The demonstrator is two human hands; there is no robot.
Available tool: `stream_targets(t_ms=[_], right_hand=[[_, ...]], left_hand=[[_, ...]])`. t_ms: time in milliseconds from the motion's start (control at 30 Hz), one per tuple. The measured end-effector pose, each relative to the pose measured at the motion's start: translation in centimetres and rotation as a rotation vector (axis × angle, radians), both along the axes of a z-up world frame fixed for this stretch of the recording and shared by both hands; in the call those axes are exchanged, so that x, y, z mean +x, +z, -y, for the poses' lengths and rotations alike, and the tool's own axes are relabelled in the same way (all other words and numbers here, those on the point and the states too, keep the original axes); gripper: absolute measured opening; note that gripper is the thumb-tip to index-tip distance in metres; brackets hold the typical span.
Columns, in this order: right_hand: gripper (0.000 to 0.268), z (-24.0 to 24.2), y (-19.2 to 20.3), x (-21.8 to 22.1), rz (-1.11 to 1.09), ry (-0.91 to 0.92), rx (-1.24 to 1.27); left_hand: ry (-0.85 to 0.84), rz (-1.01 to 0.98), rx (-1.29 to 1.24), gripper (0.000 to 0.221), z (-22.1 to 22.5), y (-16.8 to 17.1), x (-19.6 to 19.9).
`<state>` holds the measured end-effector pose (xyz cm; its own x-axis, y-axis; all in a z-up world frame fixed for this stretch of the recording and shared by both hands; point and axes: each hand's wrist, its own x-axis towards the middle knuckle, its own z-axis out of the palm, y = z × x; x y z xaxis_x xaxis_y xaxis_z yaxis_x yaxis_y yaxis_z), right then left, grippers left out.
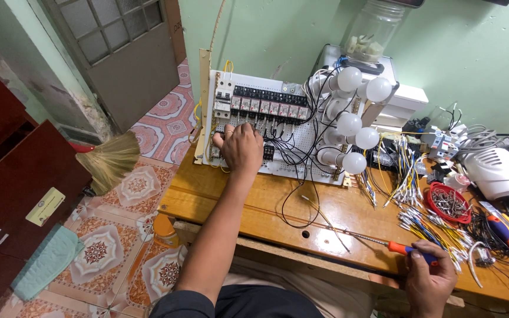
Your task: Wiring a circuit breaker panel by connecting various wires to terminals using a screwdriver.
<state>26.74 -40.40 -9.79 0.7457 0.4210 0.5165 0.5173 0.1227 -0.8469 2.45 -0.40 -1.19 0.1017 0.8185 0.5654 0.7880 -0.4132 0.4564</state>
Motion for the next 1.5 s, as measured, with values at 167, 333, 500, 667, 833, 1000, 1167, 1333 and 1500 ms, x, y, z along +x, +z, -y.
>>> stream_targets(t_ms=[167,333,500,667,833,1000,1167,1333,1500], right_hand=[[0.009,0.0,0.0,-0.1,-0.007,0.022,0.026],[0.008,0.0,0.2,-0.1,0.045,0.026,0.023],[0.007,0.1,0.2,-0.1,0.035,0.022,-0.015],[0.007,0.0,0.2,-0.2,0.028,0.023,-0.009],[0.007,0.0,0.5,-0.4,0.032,0.026,-0.016],[0.009,0.1,0.3,-0.1,0.014,0.024,-0.025],[0.007,0.0,0.3,0.1,0.022,0.029,0.0],[0.009,0.2,0.2,0.0,-0.122,0.031,0.034],[0.021,0.2,-0.3,0.5,-0.341,0.068,0.146]], left_hand=[[0.003,0.044,-0.058,0.02,0.3,0.1,-0.1],[0.009,0.083,-0.022,0.019,0.3,-0.3,-0.1],[0.019,0.108,0.133,0.019,0.1,-1.1,0.0],[0.044,0.088,0.069,0.018,0.2,-0.6,0.1],[0.046,0.101,0.046,0.018,0.2,-0.3,0.1],[0.03,0.153,0.103,0.01,-0.2,-1.2,0.3],[0.081,0.158,0.116,0.016,0.6,-0.2,0.2],[0.097,0.126,0.082,0.021,0.8,0.1,0.1],[0.106,0.14,0.065,0.017,1.7,1.1,0.1]])
